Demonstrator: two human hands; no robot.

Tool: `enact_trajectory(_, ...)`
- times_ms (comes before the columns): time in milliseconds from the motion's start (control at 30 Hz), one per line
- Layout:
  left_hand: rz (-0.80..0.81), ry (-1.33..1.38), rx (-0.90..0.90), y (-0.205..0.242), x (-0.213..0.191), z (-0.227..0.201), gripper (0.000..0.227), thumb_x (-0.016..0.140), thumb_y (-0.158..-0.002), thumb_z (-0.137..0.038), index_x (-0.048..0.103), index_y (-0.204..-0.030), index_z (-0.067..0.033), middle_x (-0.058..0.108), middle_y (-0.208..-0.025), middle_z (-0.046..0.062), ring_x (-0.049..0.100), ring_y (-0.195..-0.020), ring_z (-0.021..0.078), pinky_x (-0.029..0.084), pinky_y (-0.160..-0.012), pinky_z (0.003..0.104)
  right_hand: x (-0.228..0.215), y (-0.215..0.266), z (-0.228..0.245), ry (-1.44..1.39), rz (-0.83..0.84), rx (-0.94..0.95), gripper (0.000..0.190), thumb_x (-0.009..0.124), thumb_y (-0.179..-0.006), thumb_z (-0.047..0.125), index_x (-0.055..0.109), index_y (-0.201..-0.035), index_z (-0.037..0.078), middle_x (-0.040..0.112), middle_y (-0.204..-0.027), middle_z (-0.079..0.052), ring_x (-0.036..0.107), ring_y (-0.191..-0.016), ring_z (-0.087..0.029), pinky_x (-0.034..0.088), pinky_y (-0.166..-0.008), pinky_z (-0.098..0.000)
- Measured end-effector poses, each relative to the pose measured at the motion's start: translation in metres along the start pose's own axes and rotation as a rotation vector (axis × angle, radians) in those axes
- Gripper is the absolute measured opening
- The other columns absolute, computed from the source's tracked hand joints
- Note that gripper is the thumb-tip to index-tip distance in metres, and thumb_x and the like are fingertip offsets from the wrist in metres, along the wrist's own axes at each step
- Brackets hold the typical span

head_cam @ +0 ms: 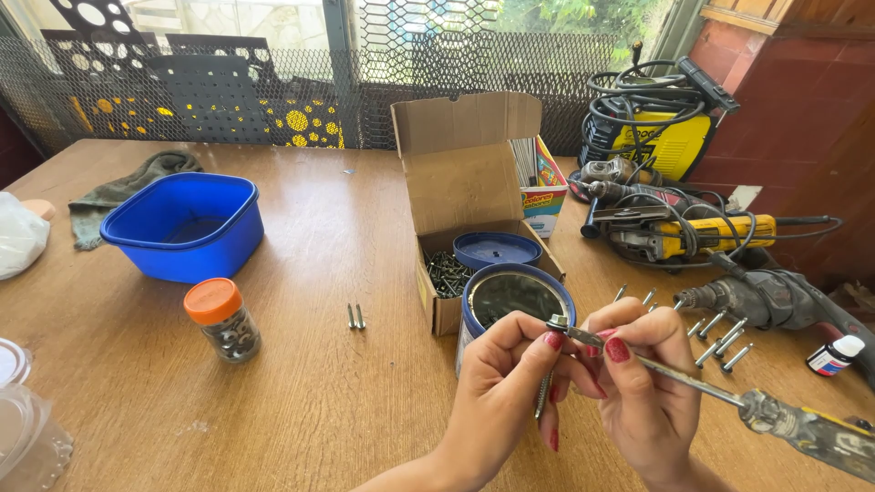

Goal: Assembling bolts by adding washers and nuts and using a screwdriver to tighten them at a workbench.

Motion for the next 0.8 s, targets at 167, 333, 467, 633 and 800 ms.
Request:
enact_trajectory(167, 0.003, -0.010, 0.007, 0.001, 0.001, -0.002, 0.020, 0.054, -0.109, -0.010, 0.054, -0.096, 0.0044, 0.072, -0.084, 0.030, 0.054, -0.056, 0.0198, 0.046, -0.034, 0.025, 0.000, -0.001, 0.000, -0.033, 0.011, -0.002, 0.003, 0.050, -0.103, 0.008, 0.049, -0.106, 0.010, 0.052, -0.098, -0.017, 0.057, -0.059, -0.023, 0.063, -0.049, -0.0348)
enact_trajectory(333, 0.001, -0.029, 0.020, 0.000, 0.000, -0.004, 0.021, 0.054, -0.109, -0.011, 0.053, -0.094, 0.0037, 0.072, -0.083, 0.031, 0.053, -0.053, 0.0206, 0.046, -0.033, 0.025, 0.000, -0.002, -0.001, -0.060, 0.035, 0.012, 0.005, 0.051, -0.103, 0.007, 0.048, -0.100, 0.009, 0.052, -0.094, -0.018, 0.048, -0.065, -0.018, 0.039, -0.050, -0.0239)
enact_trajectory(467, 0.043, -0.028, 0.019, 0.000, 0.004, -0.006, 0.020, 0.052, -0.110, -0.012, 0.050, -0.096, 0.0023, 0.072, -0.088, 0.031, 0.051, -0.056, 0.0195, 0.048, -0.036, 0.025, -0.002, -0.003, -0.002, -0.057, 0.039, 0.006, 0.001, 0.051, -0.103, 0.008, 0.051, -0.103, 0.008, 0.052, -0.094, -0.017, 0.044, -0.056, -0.017, 0.051, -0.050, -0.0275)
enact_trajectory(633, 0.081, -0.047, 0.009, 0.000, 0.008, -0.011, 0.021, 0.051, -0.111, -0.013, 0.051, -0.098, 0.0045, 0.073, -0.095, 0.031, 0.052, -0.061, 0.0184, 0.052, -0.039, 0.026, -0.007, -0.001, -0.003, -0.046, 0.036, -0.044, 0.003, 0.050, -0.104, 0.007, 0.052, -0.104, 0.009, 0.056, -0.098, -0.017, 0.041, -0.062, -0.013, 0.041, -0.053, -0.0238)
enact_trajectory(800, 0.108, -0.005, -0.012, 0.001, 0.007, -0.012, 0.021, 0.052, -0.111, -0.012, 0.048, -0.100, 0.0048, 0.072, -0.101, 0.033, 0.054, -0.073, 0.0224, 0.056, -0.041, 0.029, -0.012, -0.001, -0.007, -0.062, -0.001, -0.009, 0.004, 0.051, -0.104, 0.007, 0.053, -0.101, 0.009, 0.058, -0.103, -0.016, 0.054, -0.079, -0.017, 0.042, -0.055, -0.0210)
Point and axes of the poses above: each hand's wrist, its own y-axis away from the middle knuckle, its own x-axis out of the palm, z = x × y, the point moved 6 cm from there along -y, towards the middle knuckle
